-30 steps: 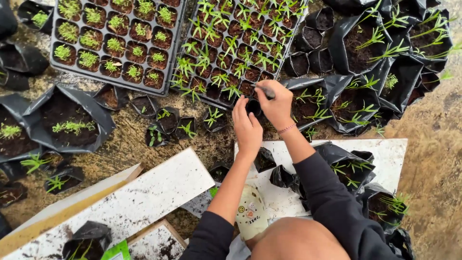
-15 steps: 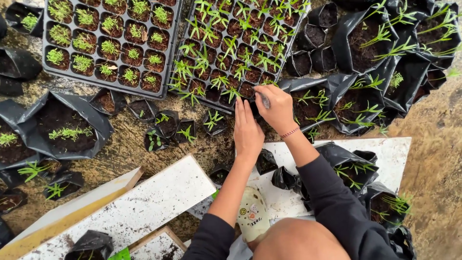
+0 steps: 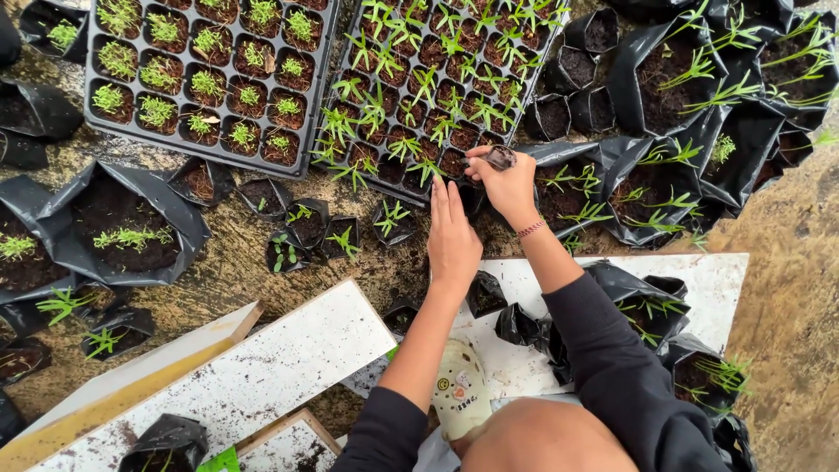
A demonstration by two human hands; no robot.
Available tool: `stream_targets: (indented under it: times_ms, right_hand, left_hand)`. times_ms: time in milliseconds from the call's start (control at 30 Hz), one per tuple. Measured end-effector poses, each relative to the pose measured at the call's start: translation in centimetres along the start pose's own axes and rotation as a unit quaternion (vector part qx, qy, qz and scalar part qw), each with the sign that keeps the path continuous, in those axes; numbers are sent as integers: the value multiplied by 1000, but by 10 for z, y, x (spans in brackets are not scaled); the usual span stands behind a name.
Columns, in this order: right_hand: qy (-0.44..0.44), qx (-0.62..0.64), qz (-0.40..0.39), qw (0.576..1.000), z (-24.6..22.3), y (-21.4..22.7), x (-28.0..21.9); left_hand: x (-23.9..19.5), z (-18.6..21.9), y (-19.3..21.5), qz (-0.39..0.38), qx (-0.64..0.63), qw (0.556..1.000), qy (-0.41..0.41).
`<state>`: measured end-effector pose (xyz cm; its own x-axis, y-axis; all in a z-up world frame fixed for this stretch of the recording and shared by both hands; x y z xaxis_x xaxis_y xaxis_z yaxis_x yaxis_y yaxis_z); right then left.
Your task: The person is potting small seedlings into black plastic nursery bags. They scoop soil from a large white bag and fill the bags, then place the seedlings inside and arrange them on a white board.
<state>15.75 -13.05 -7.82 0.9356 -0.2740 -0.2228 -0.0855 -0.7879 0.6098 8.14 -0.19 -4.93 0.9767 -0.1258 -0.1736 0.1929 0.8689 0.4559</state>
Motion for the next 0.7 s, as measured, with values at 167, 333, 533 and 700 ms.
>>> stream_targets:
  times_ms: [167, 333, 533, 700]
  right_hand:
    - [-29, 19, -3, 999, -8, 3, -4]
    - [-30, 63, -6, 998, -14, 6, -11]
    - [7, 74, 32, 997, -13, 13, -14]
    - [138, -39, 68, 987, -24, 4, -10]
  left_hand:
    - [0, -3, -2, 1, 3, 1000, -2]
    - [0, -6, -4, 2, 0, 1000, 1]
    - [1, -3, -1, 1, 2, 1000, -10]
    - [0, -1, 1, -4, 11, 1000, -9]
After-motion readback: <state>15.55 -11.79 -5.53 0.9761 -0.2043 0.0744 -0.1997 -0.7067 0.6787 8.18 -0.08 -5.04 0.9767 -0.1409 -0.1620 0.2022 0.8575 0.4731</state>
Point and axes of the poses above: each hand's wrist, its own x-axis towards the middle knuckle, its own y-axis out of the back of the hand, z = x × y, the point moved 6 cm from there along x, towards the middle knuckle, and after that the axes turned 10 degrees about -x, right-handed, at the moved point
